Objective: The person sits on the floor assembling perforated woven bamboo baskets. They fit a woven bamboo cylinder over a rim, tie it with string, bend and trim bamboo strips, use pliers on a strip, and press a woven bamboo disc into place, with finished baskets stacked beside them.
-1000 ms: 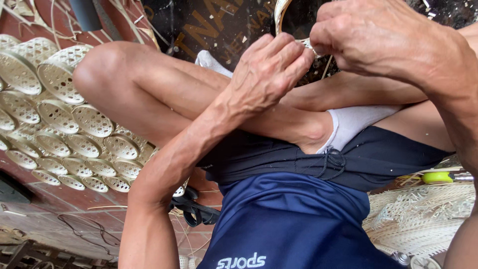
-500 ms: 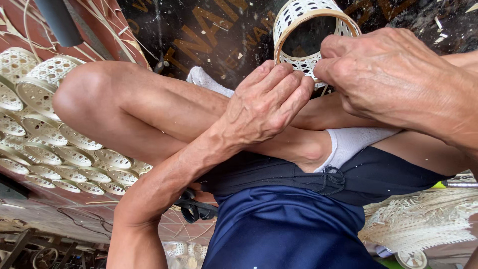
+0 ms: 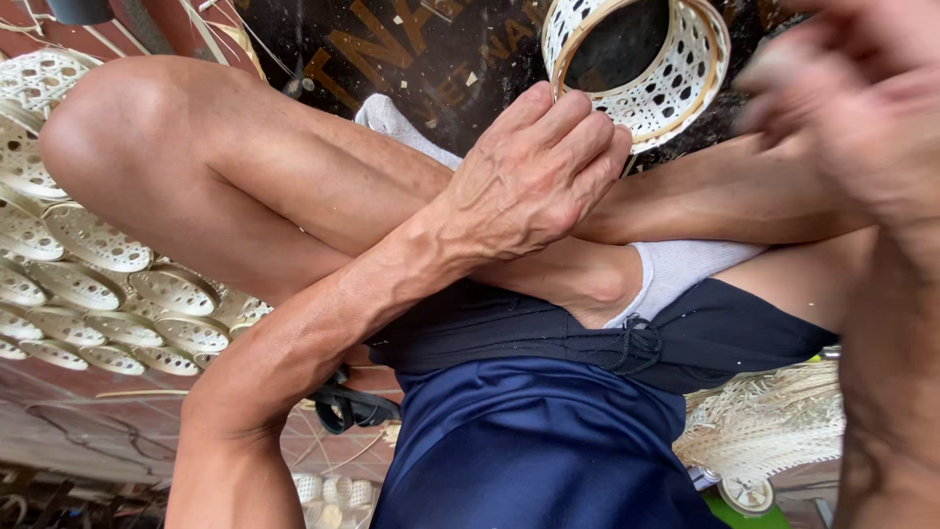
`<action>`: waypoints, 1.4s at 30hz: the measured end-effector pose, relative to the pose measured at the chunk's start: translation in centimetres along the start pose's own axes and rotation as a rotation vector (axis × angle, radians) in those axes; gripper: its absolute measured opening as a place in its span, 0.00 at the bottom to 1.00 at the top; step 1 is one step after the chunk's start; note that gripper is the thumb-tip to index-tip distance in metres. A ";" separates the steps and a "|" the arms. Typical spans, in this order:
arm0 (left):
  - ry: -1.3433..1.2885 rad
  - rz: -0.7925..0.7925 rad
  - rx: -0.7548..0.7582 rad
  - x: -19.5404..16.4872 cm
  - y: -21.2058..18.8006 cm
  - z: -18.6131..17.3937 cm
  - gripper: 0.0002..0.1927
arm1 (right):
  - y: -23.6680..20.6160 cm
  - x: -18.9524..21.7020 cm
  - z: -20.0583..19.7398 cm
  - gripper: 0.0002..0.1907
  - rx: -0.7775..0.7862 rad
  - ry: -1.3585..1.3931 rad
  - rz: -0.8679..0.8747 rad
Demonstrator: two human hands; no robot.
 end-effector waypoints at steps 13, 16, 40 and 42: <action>0.061 0.040 -0.003 0.2 -0.3 1.1 0.14 | -2.1 -2.5 2.1 0.04 -0.188 -0.390 -0.286; 0.038 0.068 -0.007 0.0 0.9 0.2 0.13 | -1.2 0.0 2.5 0.06 -0.177 -0.338 -0.331; -0.064 0.118 0.141 -10.8 -15.0 -9.7 0.16 | -15.0 9.6 14.0 0.13 0.382 -0.783 -1.136; -0.060 0.111 0.159 -10.7 -14.6 -9.6 0.16 | -14.6 9.7 13.3 0.14 0.400 -0.647 -1.086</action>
Point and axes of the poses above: each hand's wrist, its own y-axis towards the middle knuckle, its own z-axis out of the palm, x = y × z, the point moved 5 cm from there along y, towards the middle knuckle, and after that the axes turned 8 degrees about -z, right-handed, at the moved point
